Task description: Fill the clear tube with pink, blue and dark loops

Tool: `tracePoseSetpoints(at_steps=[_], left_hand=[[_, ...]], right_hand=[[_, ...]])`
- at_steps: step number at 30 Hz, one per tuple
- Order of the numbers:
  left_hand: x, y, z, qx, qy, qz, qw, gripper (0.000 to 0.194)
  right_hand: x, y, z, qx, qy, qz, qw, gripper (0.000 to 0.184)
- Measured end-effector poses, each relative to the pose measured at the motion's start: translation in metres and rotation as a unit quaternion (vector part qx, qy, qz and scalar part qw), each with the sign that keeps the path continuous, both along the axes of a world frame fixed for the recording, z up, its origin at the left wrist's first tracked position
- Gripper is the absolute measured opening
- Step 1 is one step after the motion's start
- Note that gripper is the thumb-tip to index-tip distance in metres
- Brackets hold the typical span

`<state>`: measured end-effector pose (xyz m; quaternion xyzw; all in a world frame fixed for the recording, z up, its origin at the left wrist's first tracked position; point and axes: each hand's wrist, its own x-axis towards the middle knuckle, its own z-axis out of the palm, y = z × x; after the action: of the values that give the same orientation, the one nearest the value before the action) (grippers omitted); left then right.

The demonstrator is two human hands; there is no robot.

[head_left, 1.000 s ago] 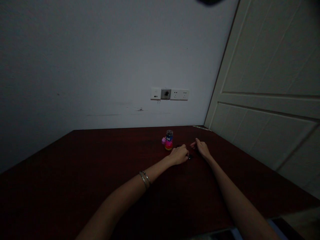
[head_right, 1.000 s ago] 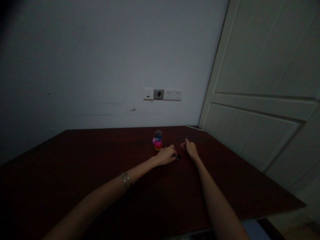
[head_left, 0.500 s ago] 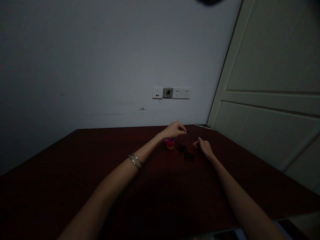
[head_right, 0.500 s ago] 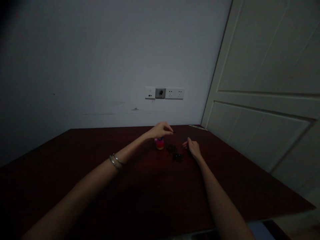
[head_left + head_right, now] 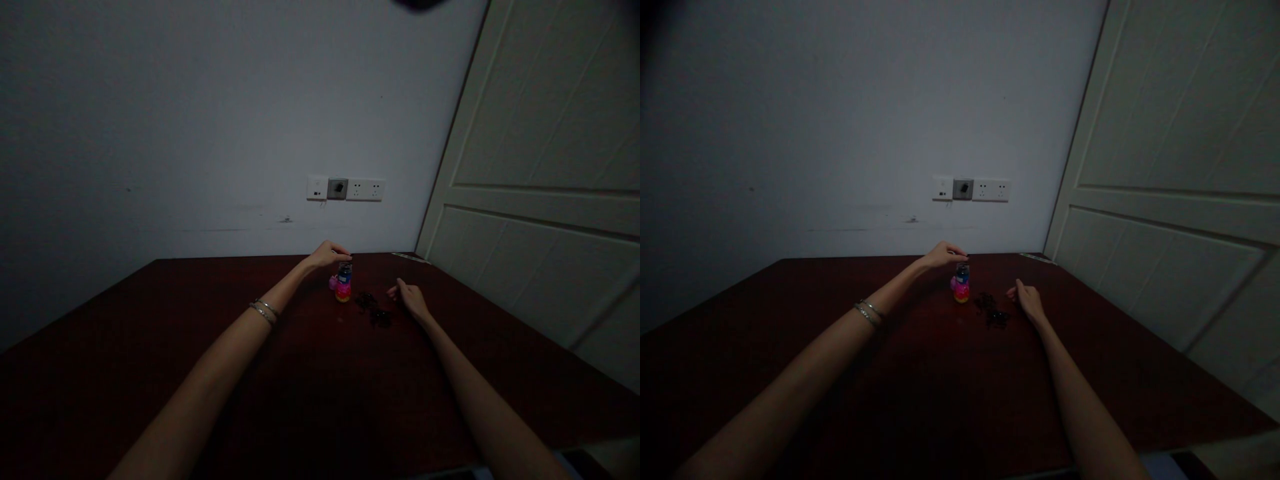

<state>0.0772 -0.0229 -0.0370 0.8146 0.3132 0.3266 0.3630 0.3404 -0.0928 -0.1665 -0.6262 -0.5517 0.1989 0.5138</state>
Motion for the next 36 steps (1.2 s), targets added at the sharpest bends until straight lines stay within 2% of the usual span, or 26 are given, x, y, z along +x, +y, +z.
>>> tracePoseSetpoints(at_steps=[6, 11, 14, 17, 20, 24, 29, 36], left_hand=[[-0.001, 0.001, -0.008, -0.043, -0.030, -0.028, 0.998, 0.019], [-0.002, -0.004, -0.008, -0.067, -0.042, 0.000, 0.997, 0.026], [-0.006, 0.000, -0.011, -0.060, -0.055, 0.044, 0.996, 0.029], [-0.017, 0.009, -0.025, -0.037, -0.074, 0.113, 0.990, 0.033], [-0.038, 0.019, -0.048, -0.028, -0.066, 0.177, 0.982, 0.037], [-0.067, 0.030, -0.078, -0.043, -0.054, 0.236, 0.969, 0.039], [-0.089, 0.032, -0.102, -0.056, -0.044, 0.270, 0.960, 0.037], [-0.092, 0.031, -0.111, -0.021, -0.022, 0.242, 0.970, 0.039]], right_hand=[[-0.003, -0.002, 0.002, 0.001, -0.002, 0.000, 1.000, 0.060], [-0.002, -0.001, 0.002, -0.003, -0.010, -0.006, 1.000, 0.061], [0.001, 0.000, 0.002, -0.017, -0.025, -0.002, 1.000, 0.057], [0.002, 0.000, 0.007, -0.046, -0.047, 0.038, 0.997, 0.043], [0.001, -0.004, 0.018, -0.084, -0.069, 0.103, 0.989, 0.032], [-0.004, -0.016, 0.036, -0.192, -0.074, 0.198, 0.958, 0.043], [-0.019, -0.027, 0.048, -0.252, -0.107, 0.244, 0.930, 0.042], [-0.035, -0.023, 0.044, -0.260, -0.175, 0.238, 0.919, 0.022]])
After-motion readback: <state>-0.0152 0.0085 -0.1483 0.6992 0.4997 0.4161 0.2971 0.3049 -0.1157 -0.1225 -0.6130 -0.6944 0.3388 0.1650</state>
